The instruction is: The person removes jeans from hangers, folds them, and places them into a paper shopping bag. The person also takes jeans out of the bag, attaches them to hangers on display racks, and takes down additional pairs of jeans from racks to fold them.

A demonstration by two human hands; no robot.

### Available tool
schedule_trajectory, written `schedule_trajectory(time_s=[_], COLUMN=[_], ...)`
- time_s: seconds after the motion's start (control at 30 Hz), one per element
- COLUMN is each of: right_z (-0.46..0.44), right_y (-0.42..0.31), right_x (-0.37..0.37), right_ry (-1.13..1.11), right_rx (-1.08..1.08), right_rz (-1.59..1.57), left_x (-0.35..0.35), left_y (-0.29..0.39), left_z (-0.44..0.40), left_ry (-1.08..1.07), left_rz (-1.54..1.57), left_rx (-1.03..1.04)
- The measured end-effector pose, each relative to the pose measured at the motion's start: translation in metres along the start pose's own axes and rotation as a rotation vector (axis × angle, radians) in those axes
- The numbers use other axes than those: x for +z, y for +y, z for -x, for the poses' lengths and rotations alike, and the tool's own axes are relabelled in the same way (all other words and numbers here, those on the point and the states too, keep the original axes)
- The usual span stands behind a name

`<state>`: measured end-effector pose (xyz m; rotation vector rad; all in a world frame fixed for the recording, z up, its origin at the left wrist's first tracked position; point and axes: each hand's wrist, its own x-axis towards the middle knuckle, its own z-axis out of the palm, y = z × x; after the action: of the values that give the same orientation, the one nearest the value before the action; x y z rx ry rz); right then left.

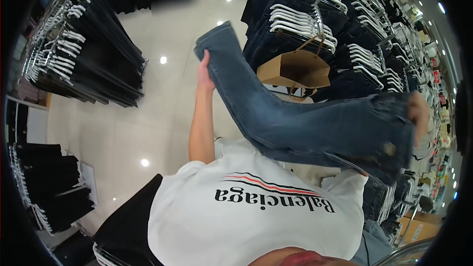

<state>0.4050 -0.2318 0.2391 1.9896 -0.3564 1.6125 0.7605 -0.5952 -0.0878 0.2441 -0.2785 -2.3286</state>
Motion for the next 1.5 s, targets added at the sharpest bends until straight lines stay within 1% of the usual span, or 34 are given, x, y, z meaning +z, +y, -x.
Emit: schedule_trajectory(time_s=[0.07, 0.1, 0.13, 0.17, 0.2, 0.27, 0.3, 0.37, 0.4, 0.47, 0.5, 0.53, 0.57, 0.6, 0.63, 0.7, 0.77, 0.83, 0.87, 0.9, 0.93, 0.97, 1.0, 1.03, 1.1, 1.17, 1.23, 1.27, 1.3, 1.33, 1.37, 1.4, 1.47, 1.5], right_z=[-0.041, -0.041, -0.049, -0.051, -0.057, -0.036, -0.040, -0.034, -0.033, -0.029, -0.024, -0.019, -0.015, -0.012, -0.013, -0.015, -0.010, -0.010, -0.001, 0.000, -0.005, -0.005, 0.013, 0.025, 0.041, 0.049, 0.061, 0.079, 0.085, 0.088, 0.094, 0.108, 0.106, 0.102], right_y=[-0.017, -0.007, -0.001, 0.010, 0.015, 0.034, 0.040, 0.051, 0.052, 0.055, 0.056, 0.058, 0.061, 0.063, 0.064, 0.066, 0.072, 0.072, 0.078, 0.083, 0.087, 0.093, 0.100, 0.100, 0.105, 0.105, 0.104, 0.104, 0.106, 0.106, 0.105, 0.114, 0.133, 0.144], right_x=[0.096, 0.110, 0.127, 0.155, 0.170, 0.190, 0.197, 0.201, 0.202, 0.204, 0.208, 0.212, 0.215, 0.212, 0.214, 0.220, 0.228, 0.240, 0.238, 0.242, 0.246, 0.251, 0.254, 0.261, 0.280, 0.305, 0.330, 0.342, 0.355, 0.368, 0.380, 0.389, 0.413, 0.425], right_ry=[-0.528, -0.686, -0.915, -0.931, -1.064, -0.994, -1.035, -0.979, -0.967, -0.968, -0.959, -0.933, -0.908, -0.978, -0.973, -0.885, -0.843, -0.866, -0.953, -0.945, -1.202, -1.454, -1.357, -1.362, -1.185, -1.208, -1.303, -1.197, -1.205, -1.202, -1.194, -1.201, -1.171, -1.132], right_rx=[0.249, 0.252, 0.303, 0.206, 0.307, 0.385, 0.353, 0.372, 0.371, 0.358, 0.357, 0.334, 0.310, 0.350, 0.347, 0.479, 0.451, 0.380, 0.483, 0.496, 0.769, 1.041, 0.993, 1.001, 1.023, 1.037, 1.020, 0.854, 0.849, 0.719, 0.589, 0.533, 0.474, 0.416], right_rz=[0.681, 0.542, 0.502, 0.429, 0.402, 0.351, 0.389, 0.348, 0.349, 0.295, 0.288, 0.287, 0.287, 0.291, 0.291, 0.272, 0.267, 0.309, 0.167, 0.162, 0.031, -0.119, -0.247, -0.257, -0.263, -0.232, -0.026, -0.003, -0.012, 0.042, 0.091, 0.114, 0.148, 0.200], left_x=[0.062, 0.086, 0.106, 0.124, 0.141, 0.164, 0.145, 0.202, 0.203, 0.196, 0.178, 0.151, 0.154, 0.154, 0.160, 0.167, 0.166, 0.169, 0.172, 0.176, 0.176, 0.171, 0.167, 0.163, 0.155, 0.128, 0.095, 0.057, 0.035, 0.034, 0.038, 0.036, -0.018, -0.047], left_y=[-0.015, -0.023, -0.033, -0.041, -0.049, -0.058, -0.058, -0.060, -0.059, -0.055, -0.054, -0.054, -0.049, -0.043, -0.043, -0.045, -0.042, -0.034, -0.028, -0.021, -0.016, -0.010, -0.005, 0.000, 0.011, 0.026, 0.040, 0.044, 0.051, 0.067, 0.091, 0.113, 0.139, 0.151], left_z=[0.014, 0.020, 0.028, 0.037, 0.047, 0.066, 0.063, 0.087, 0.088, 0.087, 0.078, 0.061, 0.056, 0.065, 0.071, 0.074, 0.073, 0.077, 0.078, 0.079, 0.080, 0.078, 0.073, 0.069, 0.060, 0.046, 0.039, 0.030, 0.026, 0.032, 0.045, 0.056, 0.065, 0.075], left_ry=[-0.096, -0.106, -0.163, -0.219, -0.226, -0.318, -0.456, -0.515, -0.515, -0.419, -0.412, -0.433, -0.455, -0.458, -0.459, -0.333, -0.313, -0.256, -0.251, -0.238, -0.222, -0.211, -0.210, -0.212, -0.134, -0.075, -0.048, -0.038, -0.028, -0.017, -0.004, 0.009, 0.109, 0.281], left_rz=[-0.155, -0.166, -0.259, -0.352, -0.366, -0.618, -0.776, -0.506, -0.518, -0.422, -0.431, -0.548, -0.663, -0.389, -0.394, -0.507, -0.585, -0.829, -0.837, -0.973, -1.105, -1.102, -1.096, -1.088, -1.085, -1.121, -1.109, -1.108, -1.107, -1.098, -1.061, -1.024, -1.394, -1.525], left_rx=[-0.117, -0.124, -0.172, -0.219, -0.228, -0.206, -0.155, -0.052, -0.052, -0.136, -0.132, -0.206, -0.279, -0.230, -0.227, -0.181, -0.150, -0.094, -0.105, -0.151, -0.199, -0.210, -0.250, -0.286, -0.222, -0.192, -0.172, -0.109, -0.046, -0.042, -0.112, -0.178, 0.332, 0.454])
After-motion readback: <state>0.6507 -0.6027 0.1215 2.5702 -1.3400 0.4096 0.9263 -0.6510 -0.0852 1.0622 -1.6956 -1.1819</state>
